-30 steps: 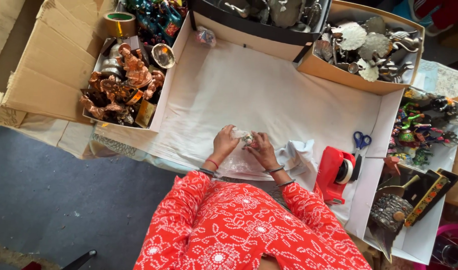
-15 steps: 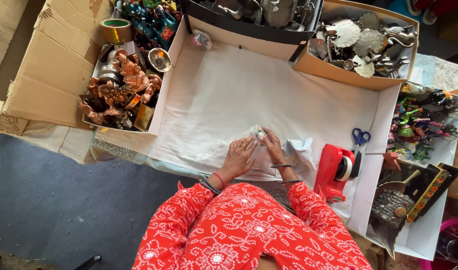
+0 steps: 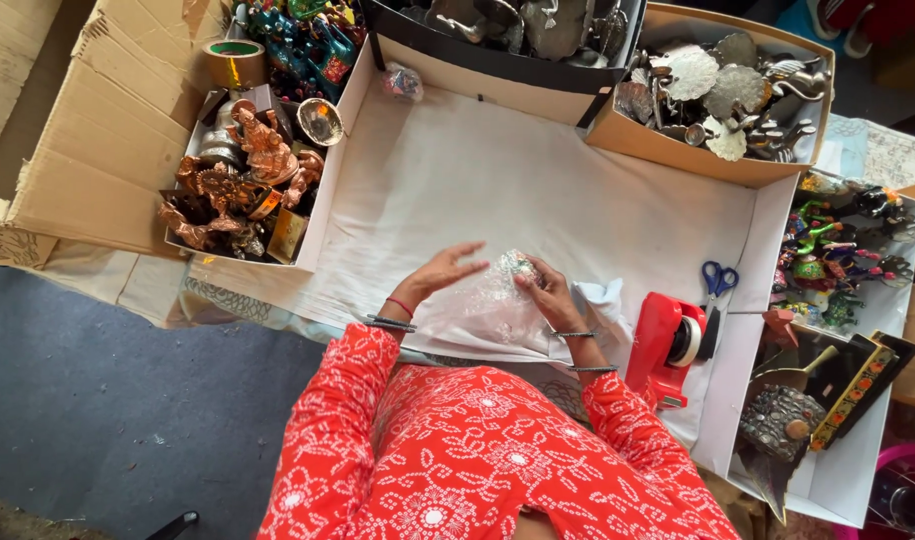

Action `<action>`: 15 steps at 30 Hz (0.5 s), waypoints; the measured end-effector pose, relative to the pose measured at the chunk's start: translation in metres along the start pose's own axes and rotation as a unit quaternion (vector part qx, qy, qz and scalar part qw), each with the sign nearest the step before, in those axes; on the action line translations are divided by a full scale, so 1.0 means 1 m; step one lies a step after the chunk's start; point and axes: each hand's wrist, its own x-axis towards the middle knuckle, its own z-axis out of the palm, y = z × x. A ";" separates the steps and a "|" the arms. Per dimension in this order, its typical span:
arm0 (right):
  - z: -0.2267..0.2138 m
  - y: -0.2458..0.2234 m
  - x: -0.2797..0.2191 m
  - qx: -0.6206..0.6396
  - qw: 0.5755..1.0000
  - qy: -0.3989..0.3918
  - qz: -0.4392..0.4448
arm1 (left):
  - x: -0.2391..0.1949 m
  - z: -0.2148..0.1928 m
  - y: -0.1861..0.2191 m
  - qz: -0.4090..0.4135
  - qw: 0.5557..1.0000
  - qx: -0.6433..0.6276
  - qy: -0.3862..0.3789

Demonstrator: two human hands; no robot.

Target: The person cleans a small colorful figurine with a white cloth, wraps it in bubble wrap, and secures it with tape. They then clean a silver decorative item with the cloth and wrap it in bubble wrap as well. The person handles the items one at a time, wiping them before wrapping.

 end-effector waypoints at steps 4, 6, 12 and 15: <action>0.004 -0.019 0.005 0.028 0.999 -0.034 0.003 | -0.005 0.023 -0.002 -0.014 0.967 -0.143 -0.209; 0.003 -0.017 0.007 -0.063 0.996 -0.033 -0.046 | -0.016 0.035 0.012 -0.002 0.949 -0.222 -0.226; 0.003 -0.039 0.011 -0.043 0.991 -0.089 -0.090 | -0.013 0.050 0.009 -0.037 0.927 -0.333 -0.172; -0.002 -0.049 0.018 -0.015 0.989 -0.119 -0.081 | -0.014 0.050 0.017 -0.045 0.916 -0.365 -0.158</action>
